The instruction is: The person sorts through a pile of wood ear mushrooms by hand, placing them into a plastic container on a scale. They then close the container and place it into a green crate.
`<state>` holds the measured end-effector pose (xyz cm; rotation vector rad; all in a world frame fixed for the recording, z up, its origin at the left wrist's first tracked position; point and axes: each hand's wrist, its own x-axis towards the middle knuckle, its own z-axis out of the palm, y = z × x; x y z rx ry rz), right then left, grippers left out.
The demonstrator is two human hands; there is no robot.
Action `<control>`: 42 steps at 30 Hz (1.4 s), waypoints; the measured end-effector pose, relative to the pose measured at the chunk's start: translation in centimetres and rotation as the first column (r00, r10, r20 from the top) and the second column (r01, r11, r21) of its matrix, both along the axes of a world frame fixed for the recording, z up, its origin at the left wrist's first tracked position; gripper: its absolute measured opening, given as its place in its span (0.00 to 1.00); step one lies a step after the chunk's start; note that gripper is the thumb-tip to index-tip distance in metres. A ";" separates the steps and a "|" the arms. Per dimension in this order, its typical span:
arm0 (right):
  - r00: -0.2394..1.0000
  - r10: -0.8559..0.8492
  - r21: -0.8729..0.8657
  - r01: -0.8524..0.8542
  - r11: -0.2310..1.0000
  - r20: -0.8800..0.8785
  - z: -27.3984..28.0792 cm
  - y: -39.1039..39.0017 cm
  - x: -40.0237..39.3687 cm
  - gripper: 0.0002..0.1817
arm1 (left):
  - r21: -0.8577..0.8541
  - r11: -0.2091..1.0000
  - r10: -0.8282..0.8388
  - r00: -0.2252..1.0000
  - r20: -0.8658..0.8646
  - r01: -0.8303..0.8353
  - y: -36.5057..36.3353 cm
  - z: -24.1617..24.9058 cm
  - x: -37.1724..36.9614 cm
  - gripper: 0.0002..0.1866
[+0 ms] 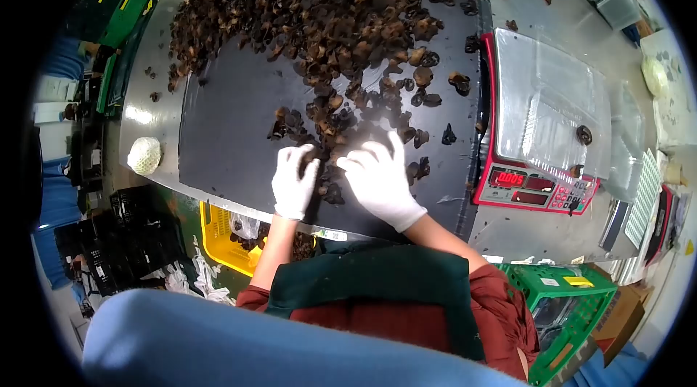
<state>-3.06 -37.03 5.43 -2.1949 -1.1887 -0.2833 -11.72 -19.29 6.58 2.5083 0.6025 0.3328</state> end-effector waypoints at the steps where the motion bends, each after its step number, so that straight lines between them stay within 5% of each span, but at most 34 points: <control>1: 0.999 0.047 -0.016 -0.047 0.999 -0.003 -0.7 0.6 0.3 0.15 | 0.047 0.999 0.008 0.997 0.076 -0.012 0.9 -0.5 -0.2 0.13; 4: 1.000 0.017 -0.015 -0.017 1.000 0.024 -1.5 2.8 0.9 0.14 | -0.166 0.986 0.037 0.989 0.142 -0.013 2.9 -1.8 -0.9 0.14; 9: 0.999 0.047 -0.123 -0.044 0.991 0.021 -2.1 6.2 1.0 0.20 | -0.149 0.988 0.041 0.996 0.073 -0.030 2.4 -1.8 -1.4 0.17; 13: 0.997 0.060 -0.263 -0.045 0.964 0.049 -2.5 6.9 1.7 0.10 | -0.175 0.984 0.029 0.996 0.087 -0.013 2.5 -1.4 -1.5 0.21; 15: 1.000 0.022 -0.009 -0.022 1.000 0.009 -1.8 5.8 2.6 0.07 | -0.203 0.979 0.034 0.988 0.150 -0.003 3.1 -1.2 -2.1 0.22; 17: 0.959 0.047 0.097 -0.021 0.995 -0.281 -0.7 4.2 4.2 0.10 | -0.227 0.968 0.142 0.977 0.161 -0.103 3.7 -0.7 -3.0 0.21; 19: 0.862 0.011 0.365 0.203 0.909 -0.507 0.5 3.0 4.4 0.12 | -0.235 0.953 0.242 0.949 0.203 -0.192 4.8 -1.4 -4.6 0.18; 21: 0.740 0.041 0.430 0.344 0.835 -0.671 1.3 2.7 3.7 0.14 | -0.259 0.923 0.357 0.884 0.302 -0.284 5.6 -2.8 -5.6 0.13; 23: 0.813 0.220 0.527 0.122 0.841 -0.539 4.3 3.9 1.5 0.14 | -0.481 0.747 0.616 0.750 0.242 -0.459 6.7 -3.0 -6.3 0.09; 25: 0.574 0.593 0.480 -0.357 0.802 -0.565 6.2 4.5 -0.1 0.15 | -0.665 0.557 0.772 0.605 0.193 -0.498 8.6 -0.7 -6.2 0.08; 26: 0.678 0.589 0.463 -0.391 0.795 -0.439 6.3 4.5 -1.0 0.17 | -0.683 0.510 0.839 0.475 0.264 -0.522 8.8 1.2 -5.1 0.08; 27: 0.759 0.578 0.442 -0.427 0.789 -0.298 6.2 4.6 -1.6 0.18 | -0.798 0.479 0.853 0.407 0.326 -0.365 10.9 0.9 -5.5 0.09; 29: 0.813 0.381 -0.008 -0.429 0.903 -0.441 5.2 5.0 0.1 0.29 | -0.771 0.502 0.826 0.481 0.294 -0.392 12.3 1.5 -6.4 0.09; 31: 0.995 0.029 -0.112 -0.039 0.993 -0.090 0.4 4.5 -0.2 0.32 | -0.469 0.737 0.660 0.667 0.345 -0.486 12.3 1.3 -6.1 0.13; 33: 0.983 0.123 -0.268 -0.157 0.950 -0.138 -0.5 3.1 -0.4 0.34 | -0.362 0.837 0.528 0.777 0.343 -0.410 10.9 0.4 -4.5 0.14; 35: 0.943 0.275 -0.263 -0.319 0.911 -0.189 -0.9 1.4 -1.3 0.29 | -0.256 0.917 0.380 0.866 0.326 -0.306 8.3 0.1 -2.8 0.15; 36: 0.932 0.313 -0.260 -0.352 0.899 -0.180 -0.7 0.2 -1.3 0.28 | 0.011 0.973 0.216 0.930 0.298 -0.229 8.1 -0.4 -2.2 0.16; 37: 0.921 0.351 -0.257 -0.385 0.886 -0.171 -0.4 -0.8 -1.3 0.27 | 0.038 0.980 0.180 0.947 0.266 -0.197 7.7 -1.3 -1.6 0.18; 39: 0.964 0.235 -0.228 -0.258 0.939 -0.122 0.6 -2.6 -1.0 0.26 | -0.011 0.986 0.165 0.963 0.215 -0.167 7.3 -2.2 -0.2 0.18; 42: 0.984 0.045 -0.143 -0.070 0.987 -0.171 1.6 -5.9 0.5 0.27 | 0.167 0.982 0.063 0.987 0.149 -0.088 7.6 -2.3 1.6 0.21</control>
